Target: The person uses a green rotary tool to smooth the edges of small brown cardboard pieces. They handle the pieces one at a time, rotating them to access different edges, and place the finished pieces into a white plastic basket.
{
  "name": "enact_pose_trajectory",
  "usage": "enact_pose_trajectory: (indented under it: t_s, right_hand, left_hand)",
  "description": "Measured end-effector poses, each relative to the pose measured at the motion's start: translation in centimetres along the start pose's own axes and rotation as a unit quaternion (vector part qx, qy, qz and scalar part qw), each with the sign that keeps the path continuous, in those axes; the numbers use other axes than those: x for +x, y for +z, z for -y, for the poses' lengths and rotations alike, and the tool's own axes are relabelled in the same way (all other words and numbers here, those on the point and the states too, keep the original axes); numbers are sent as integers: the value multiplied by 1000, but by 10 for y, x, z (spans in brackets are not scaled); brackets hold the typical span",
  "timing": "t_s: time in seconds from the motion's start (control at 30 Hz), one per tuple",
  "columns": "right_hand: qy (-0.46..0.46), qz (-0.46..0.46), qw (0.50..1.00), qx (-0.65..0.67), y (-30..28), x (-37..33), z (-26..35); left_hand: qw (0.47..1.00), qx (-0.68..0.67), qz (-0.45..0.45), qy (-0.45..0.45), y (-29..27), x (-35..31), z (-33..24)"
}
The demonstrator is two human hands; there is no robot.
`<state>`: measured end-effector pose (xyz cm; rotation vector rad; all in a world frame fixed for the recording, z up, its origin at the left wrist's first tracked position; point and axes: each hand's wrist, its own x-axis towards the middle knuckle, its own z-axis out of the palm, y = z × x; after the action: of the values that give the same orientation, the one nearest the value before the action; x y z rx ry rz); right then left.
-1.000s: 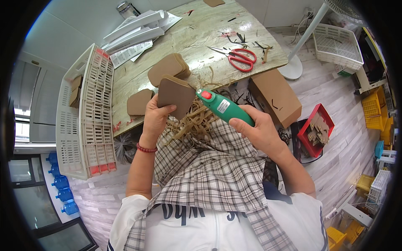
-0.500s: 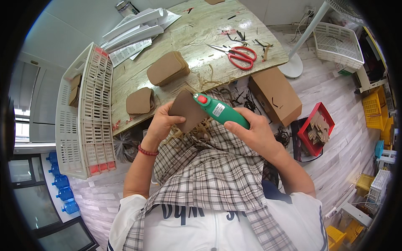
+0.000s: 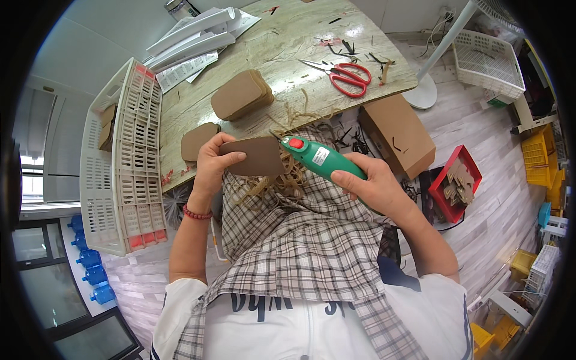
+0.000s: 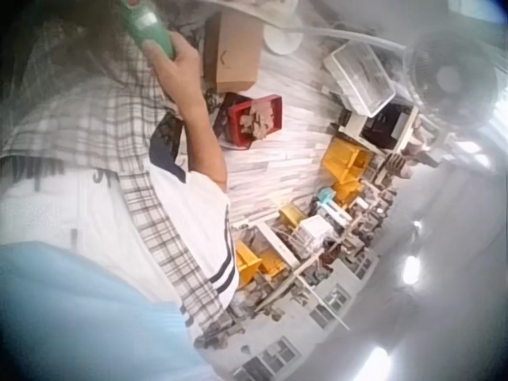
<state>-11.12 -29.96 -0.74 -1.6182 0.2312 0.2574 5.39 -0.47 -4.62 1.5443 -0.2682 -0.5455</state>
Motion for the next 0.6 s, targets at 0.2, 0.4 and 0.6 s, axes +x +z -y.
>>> enact_pose_trajectory:
  t_s: [0.2,0.4,0.6]
  right_hand:
    - [15,32,999,14,-3,3,-3]
    - [20,41,999,-6,-3,2,-2]
    - [24,34,999,-35,-1,2,-3]
  left_hand:
    - [993,-119,-18,-3,-1,5,1]
    - [997,-73,-2,-26,0,8,-2]
    - [998,-44,22,-47,5,10,2]
